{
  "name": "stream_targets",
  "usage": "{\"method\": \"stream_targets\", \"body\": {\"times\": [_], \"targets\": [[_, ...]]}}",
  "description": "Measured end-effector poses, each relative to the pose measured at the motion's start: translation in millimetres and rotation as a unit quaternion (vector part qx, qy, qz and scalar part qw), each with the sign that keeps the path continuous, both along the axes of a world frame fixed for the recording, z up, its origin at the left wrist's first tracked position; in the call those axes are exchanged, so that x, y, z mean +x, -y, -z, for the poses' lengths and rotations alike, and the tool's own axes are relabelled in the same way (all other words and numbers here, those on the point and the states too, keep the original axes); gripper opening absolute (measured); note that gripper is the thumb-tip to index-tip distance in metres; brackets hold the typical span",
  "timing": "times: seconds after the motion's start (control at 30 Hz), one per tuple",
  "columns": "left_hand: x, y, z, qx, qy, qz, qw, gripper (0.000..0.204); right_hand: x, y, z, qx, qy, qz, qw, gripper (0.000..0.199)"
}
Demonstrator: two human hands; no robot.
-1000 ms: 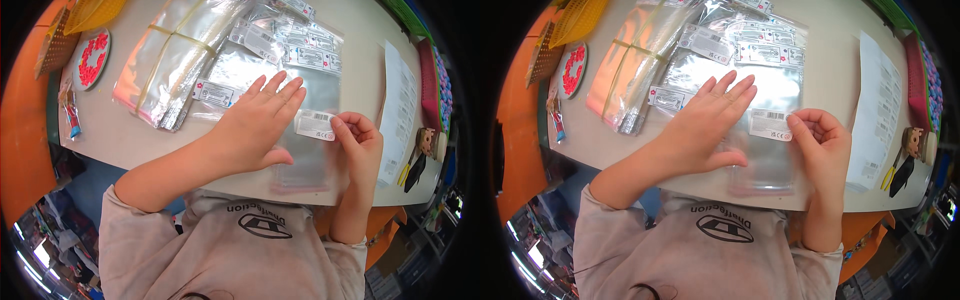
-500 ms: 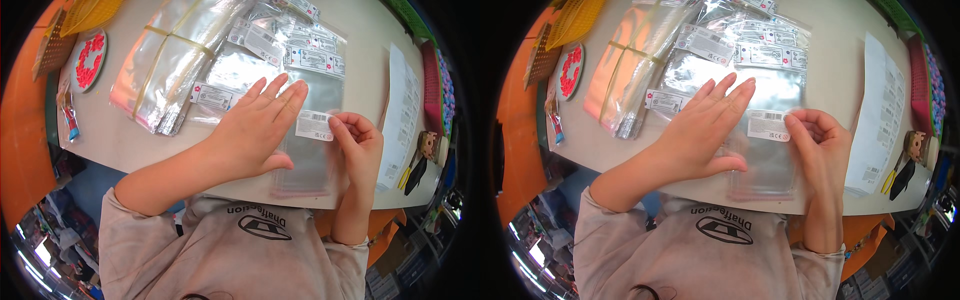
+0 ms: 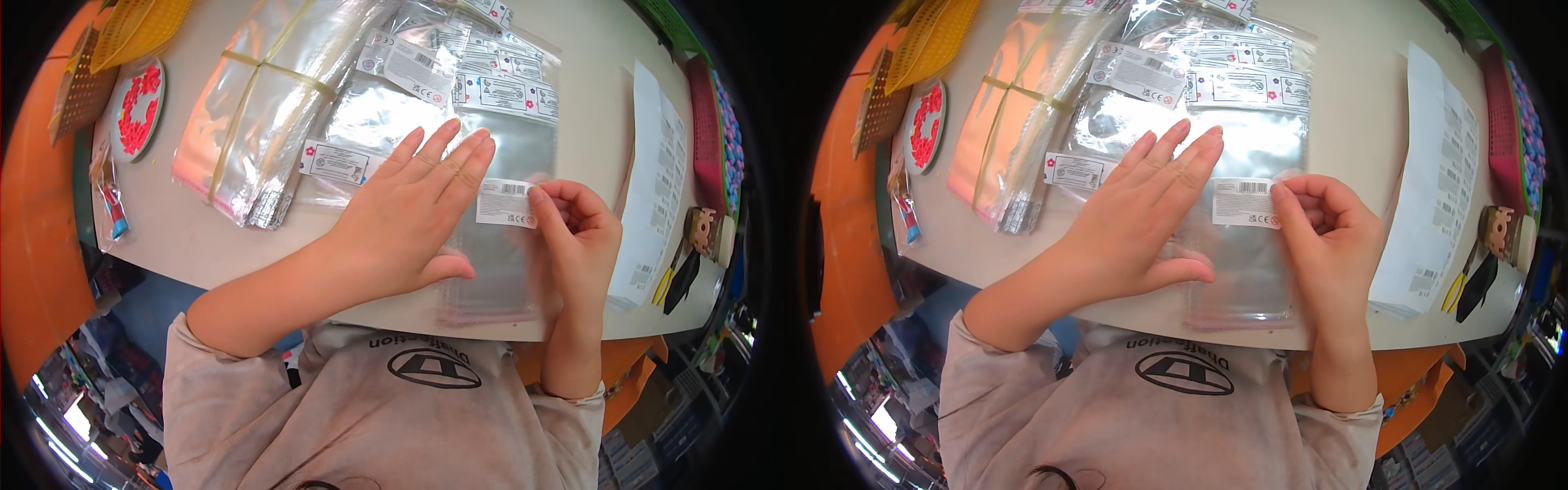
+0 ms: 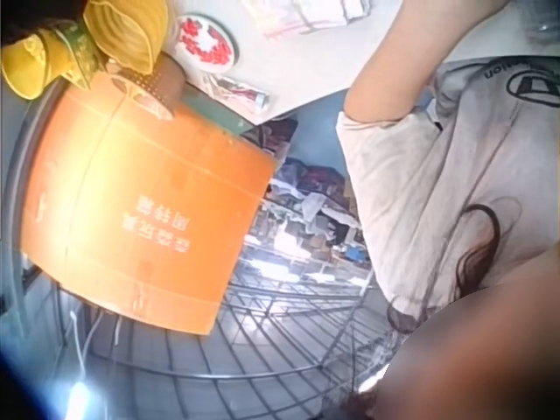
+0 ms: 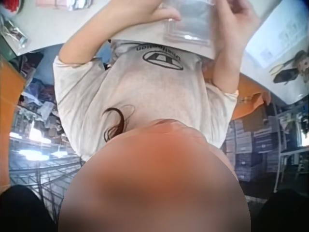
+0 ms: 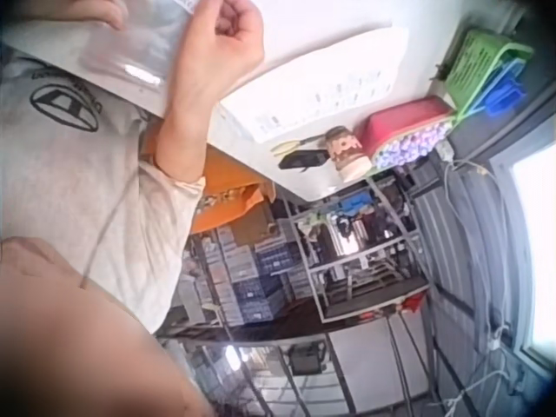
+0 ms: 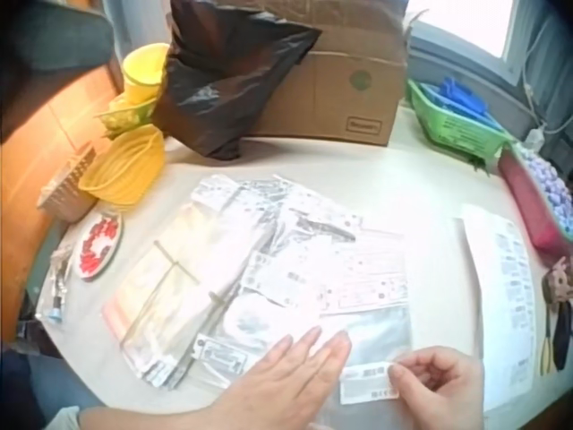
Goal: Peeling labels from a sheet and affixing them to plastic packaging bags.
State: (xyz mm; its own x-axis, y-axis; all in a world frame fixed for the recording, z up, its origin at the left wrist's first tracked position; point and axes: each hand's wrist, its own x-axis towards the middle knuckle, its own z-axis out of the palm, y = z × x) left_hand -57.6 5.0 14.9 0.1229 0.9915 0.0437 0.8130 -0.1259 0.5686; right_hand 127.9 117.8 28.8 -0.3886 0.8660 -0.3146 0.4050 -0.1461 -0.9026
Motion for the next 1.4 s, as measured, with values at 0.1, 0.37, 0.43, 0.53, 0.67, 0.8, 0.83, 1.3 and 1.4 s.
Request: {"method": "stream_targets", "body": {"times": [0.1,0.37,0.43,0.53,0.67,0.8,0.83,1.3,1.4], "targets": [[0.1,-0.9,0.2,-0.002,-0.001,0.002,1.0,0.113,0.2,2.0,2.1,0.025,0.01,-0.001,1.0,0.012],[-0.1,-0.3,-0.5,-0.001,-0.003,0.005,1.0,0.111,-4.1,9.5,3.7,0.136,0.053,-0.024,0.989,0.011],[0.0,0.0,-0.2,-0.003,-0.003,0.002,1.0,0.11,-4.4,10.3,7.1,0.179,0.049,-0.031,0.982,0.01],[-0.6,0.2,-0.6,-0.001,-0.004,0.004,1.0,0.11,-4.6,9.9,8.8,0.203,0.051,-0.038,0.977,0.01],[-0.3,0.0,-0.7,0.002,-0.005,0.004,1.0,0.11,-3.9,8.9,11.2,0.214,0.05,-0.038,0.975,0.01],[-0.1,0.4,-1.8,0.001,-0.01,0.001,1.0,0.11,-4.6,9.2,11.2,0.232,0.05,-0.044,0.97,0.01],[0.0,0.3,-1.2,0.002,-0.011,0.002,1.0,0.11,-4.7,9.5,11.5,0.237,0.053,-0.043,0.969,0.01],[1.1,1.1,-1.3,0.004,-0.014,-0.007,1.0,0.109,-6.3,14.7,10.4,0.349,0.107,-0.069,0.929,0.016],[0.6,2.2,-2.7,0.0,-0.02,-0.008,1.0,0.109,-6.6,13.5,6.3,0.361,0.158,-0.051,0.918,0.022]]}}
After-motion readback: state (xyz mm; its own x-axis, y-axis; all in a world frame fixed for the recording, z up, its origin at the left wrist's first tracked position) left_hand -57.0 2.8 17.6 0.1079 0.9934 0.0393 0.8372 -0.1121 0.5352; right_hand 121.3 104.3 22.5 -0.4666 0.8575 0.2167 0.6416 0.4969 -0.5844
